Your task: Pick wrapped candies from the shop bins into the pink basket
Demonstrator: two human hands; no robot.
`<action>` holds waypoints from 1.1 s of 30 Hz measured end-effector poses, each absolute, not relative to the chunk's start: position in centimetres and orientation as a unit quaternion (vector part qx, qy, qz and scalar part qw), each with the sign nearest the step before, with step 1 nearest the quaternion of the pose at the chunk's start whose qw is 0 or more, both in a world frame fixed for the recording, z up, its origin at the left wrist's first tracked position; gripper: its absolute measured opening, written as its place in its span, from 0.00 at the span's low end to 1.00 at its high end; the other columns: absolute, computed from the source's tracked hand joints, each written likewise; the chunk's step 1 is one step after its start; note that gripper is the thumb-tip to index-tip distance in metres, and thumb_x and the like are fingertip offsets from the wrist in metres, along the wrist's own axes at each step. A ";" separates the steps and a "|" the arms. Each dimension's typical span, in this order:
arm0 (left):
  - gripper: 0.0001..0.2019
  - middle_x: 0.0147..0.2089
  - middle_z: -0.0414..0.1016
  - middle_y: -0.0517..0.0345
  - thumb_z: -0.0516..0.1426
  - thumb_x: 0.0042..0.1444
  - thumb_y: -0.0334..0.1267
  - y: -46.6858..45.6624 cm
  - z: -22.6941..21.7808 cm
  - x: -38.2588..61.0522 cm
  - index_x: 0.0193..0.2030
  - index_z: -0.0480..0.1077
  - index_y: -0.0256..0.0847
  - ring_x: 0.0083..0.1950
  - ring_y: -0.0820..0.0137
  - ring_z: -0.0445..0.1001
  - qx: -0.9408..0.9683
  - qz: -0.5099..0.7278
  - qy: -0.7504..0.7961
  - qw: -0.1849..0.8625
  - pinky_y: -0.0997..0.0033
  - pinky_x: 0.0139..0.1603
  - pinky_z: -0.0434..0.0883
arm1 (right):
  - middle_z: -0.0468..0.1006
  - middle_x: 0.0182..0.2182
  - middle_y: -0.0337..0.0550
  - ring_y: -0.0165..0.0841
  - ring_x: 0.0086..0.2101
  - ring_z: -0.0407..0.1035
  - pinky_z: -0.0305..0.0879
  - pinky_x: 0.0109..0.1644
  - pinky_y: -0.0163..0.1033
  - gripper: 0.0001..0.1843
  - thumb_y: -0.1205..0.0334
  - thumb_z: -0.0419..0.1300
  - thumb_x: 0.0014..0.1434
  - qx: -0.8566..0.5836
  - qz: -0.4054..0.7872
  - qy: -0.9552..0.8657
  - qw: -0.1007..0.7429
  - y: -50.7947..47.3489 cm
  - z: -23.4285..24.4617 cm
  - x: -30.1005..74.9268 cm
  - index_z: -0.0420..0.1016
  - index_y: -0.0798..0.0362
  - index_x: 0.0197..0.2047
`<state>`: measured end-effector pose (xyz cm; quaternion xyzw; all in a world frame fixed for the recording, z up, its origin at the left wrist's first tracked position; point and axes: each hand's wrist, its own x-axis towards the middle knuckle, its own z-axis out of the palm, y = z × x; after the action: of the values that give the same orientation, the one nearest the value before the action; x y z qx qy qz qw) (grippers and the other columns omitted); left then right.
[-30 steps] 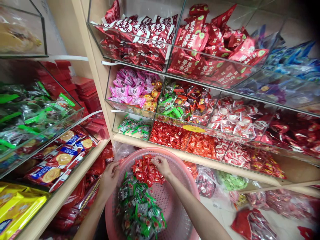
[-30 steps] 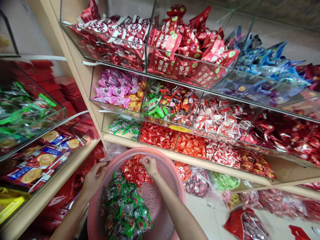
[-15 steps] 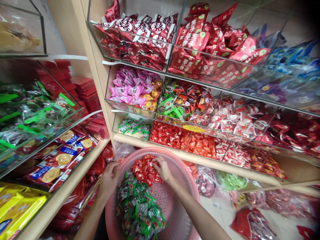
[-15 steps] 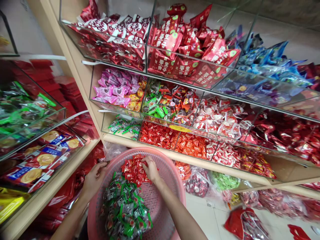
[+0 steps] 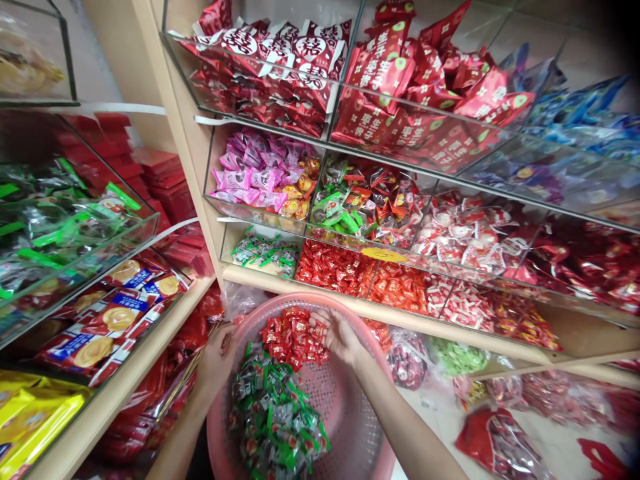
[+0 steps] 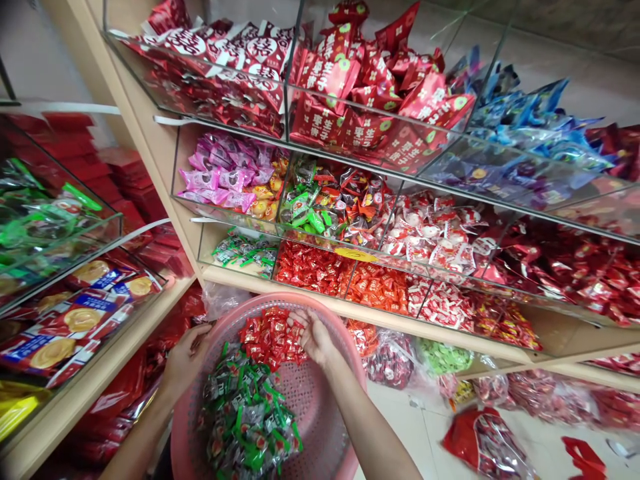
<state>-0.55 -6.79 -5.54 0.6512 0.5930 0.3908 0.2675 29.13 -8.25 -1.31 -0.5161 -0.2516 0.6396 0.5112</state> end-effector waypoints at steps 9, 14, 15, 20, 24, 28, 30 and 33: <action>0.16 0.47 0.74 0.49 0.50 0.54 0.46 -7.0 -5.8 -0.3 0.44 0.69 0.40 0.49 0.63 0.72 0.651 0.388 0.594 0.270 0.61 0.50 0.69 | 0.78 0.39 0.40 0.28 0.34 0.72 0.68 0.33 0.30 0.21 0.71 0.64 0.41 -0.467 0.671 -0.191 0.543 -8.3 -3.9 29.4 0.72 0.50 0.41; 0.16 0.46 0.75 0.50 0.50 0.54 0.47 -7.0 -5.8 -0.4 0.43 0.69 0.40 0.48 0.63 0.73 0.649 0.387 0.598 0.267 0.61 0.49 0.70 | 0.77 0.34 0.40 0.28 0.33 0.73 0.71 0.35 0.32 0.12 0.69 0.66 0.42 -0.513 0.641 -0.138 0.553 -8.7 -4.6 29.9 0.73 0.51 0.33; 0.16 0.46 0.75 0.50 0.50 0.54 0.47 -6.9 -5.8 -0.4 0.43 0.69 0.41 0.48 0.62 0.73 0.647 0.387 0.601 0.264 0.61 0.49 0.70 | 0.77 0.33 0.41 0.29 0.33 0.73 0.71 0.35 0.32 0.12 0.68 0.67 0.41 -0.524 0.633 -0.142 0.552 -8.8 -4.6 29.9 0.73 0.52 0.32; 0.16 0.47 0.74 0.49 0.50 0.54 0.46 -6.3 -5.9 -0.2 0.44 0.68 0.41 0.48 0.62 0.73 0.652 0.371 0.607 0.263 0.64 0.46 0.71 | 0.74 0.29 0.37 0.29 0.29 0.70 0.69 0.33 0.33 0.17 0.63 0.70 0.35 -0.562 0.580 -0.198 0.555 -8.5 -4.5 29.2 0.71 0.51 0.31; 0.15 0.45 0.75 0.50 0.50 0.54 0.46 -5.5 -6.2 0.0 0.43 0.68 0.41 0.47 0.62 0.74 0.661 0.365 0.602 0.261 0.62 0.48 0.71 | 0.67 0.18 0.32 0.28 0.21 0.62 0.60 0.25 0.35 0.20 0.52 0.68 0.35 -0.635 0.463 -0.307 0.536 -7.5 -5.1 28.7 0.68 0.52 0.30; 0.15 0.44 0.76 0.50 0.50 0.53 0.45 -4.5 -6.3 0.2 0.42 0.68 0.41 0.47 0.62 0.74 0.670 0.356 0.599 0.257 0.61 0.48 0.70 | 0.64 0.16 0.32 0.29 0.20 0.59 0.57 0.25 0.36 0.18 0.50 0.64 0.40 -0.678 0.361 -0.389 0.508 -6.6 -6.0 28.8 0.67 0.52 0.30; 0.15 0.44 0.76 0.49 0.50 0.53 0.45 -4.0 -6.4 0.5 0.42 0.69 0.40 0.46 0.61 0.74 0.674 0.353 0.600 0.249 0.60 0.49 0.70 | 0.65 0.18 0.34 0.30 0.21 0.59 0.58 0.26 0.36 0.14 0.52 0.62 0.44 -0.688 0.324 -0.414 0.500 -6.3 -6.4 28.8 0.67 0.51 0.31; 0.16 0.44 0.76 0.47 0.49 0.52 0.44 -3.2 -6.3 1.2 0.43 0.69 0.38 0.46 0.61 0.74 0.681 0.342 0.601 0.240 0.59 0.48 0.70 | 0.67 0.21 0.36 0.31 0.23 0.61 0.60 0.29 0.37 0.10 0.55 0.60 0.47 -0.693 0.286 -0.439 0.495 -5.9 -6.7 28.5 0.68 0.51 0.32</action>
<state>1.17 -3.25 -6.31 0.6811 0.6012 0.3421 0.2398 28.51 -5.91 -6.70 -0.6928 -0.4394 0.2859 0.4952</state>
